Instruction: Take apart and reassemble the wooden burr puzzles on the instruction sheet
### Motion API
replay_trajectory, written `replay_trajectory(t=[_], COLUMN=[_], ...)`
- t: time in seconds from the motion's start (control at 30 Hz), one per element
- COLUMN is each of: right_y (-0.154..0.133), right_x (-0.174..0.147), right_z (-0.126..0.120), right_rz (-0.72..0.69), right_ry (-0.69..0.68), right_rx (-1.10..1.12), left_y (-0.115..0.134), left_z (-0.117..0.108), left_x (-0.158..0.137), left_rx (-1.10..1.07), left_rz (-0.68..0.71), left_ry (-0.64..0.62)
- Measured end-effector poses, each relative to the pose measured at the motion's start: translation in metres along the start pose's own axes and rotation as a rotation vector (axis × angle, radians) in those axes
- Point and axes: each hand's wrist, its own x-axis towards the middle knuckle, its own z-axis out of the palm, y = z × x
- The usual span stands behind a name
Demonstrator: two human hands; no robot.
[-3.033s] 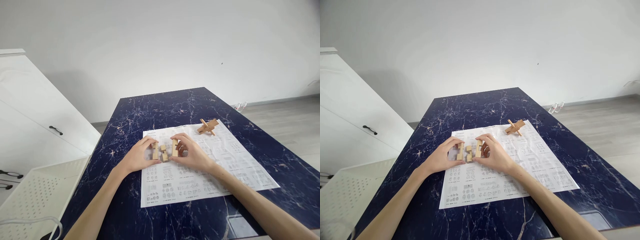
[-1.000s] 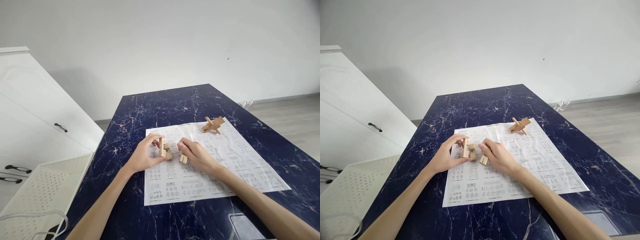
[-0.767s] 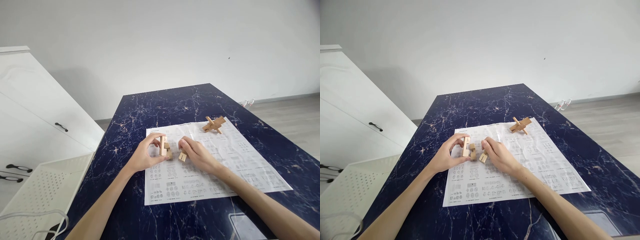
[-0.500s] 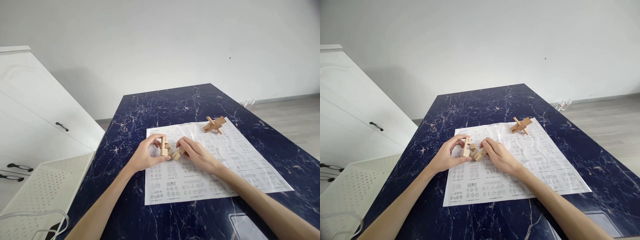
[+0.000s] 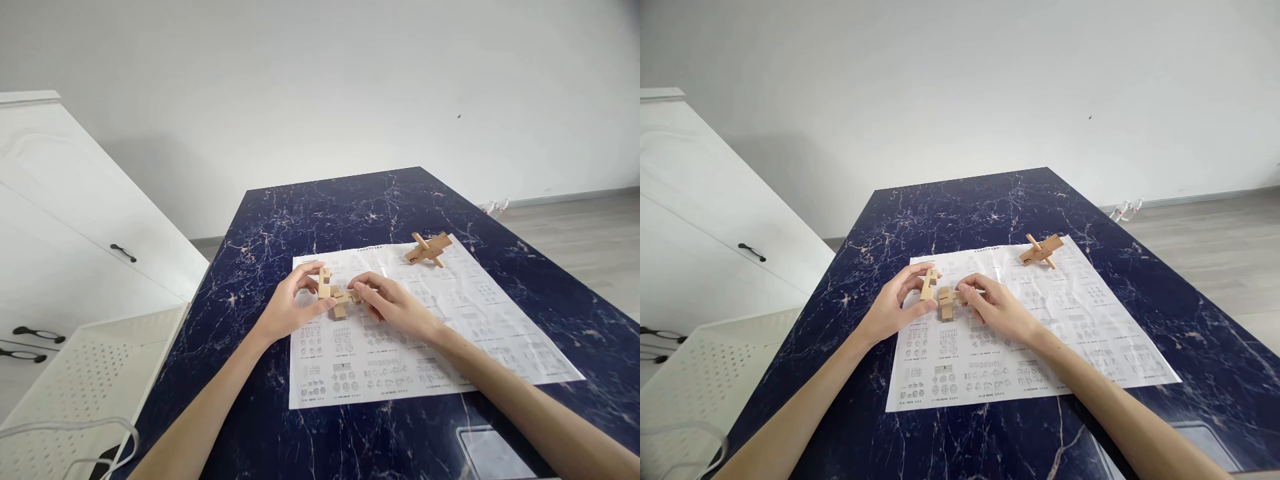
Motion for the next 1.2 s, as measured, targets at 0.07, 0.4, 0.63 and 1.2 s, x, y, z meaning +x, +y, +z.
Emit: replay_trajectory(t=[0.07,0.4,0.63,1.2], right_y=[-0.001,0.003,0.003,0.015], right_x=[0.001,0.002,0.000,0.003], right_z=[-0.002,-0.011,-0.008,-0.007], right_rz=[0.005,0.050,0.076,0.048], right_ry=[-0.008,-0.136,-0.303,-0.286], right_rx=[0.033,0.508,0.597,0.585], left_y=[0.000,-0.002,0.003,0.008], left_z=[0.000,0.006,0.019,0.025], left_x=[0.000,0.000,-0.004,-0.010], left_rx=[-0.030,-0.001,0.183,0.126], left_rz=[-0.015,0.066,0.240,0.288], left_ry=[-0.002,0.019,0.043,0.024])
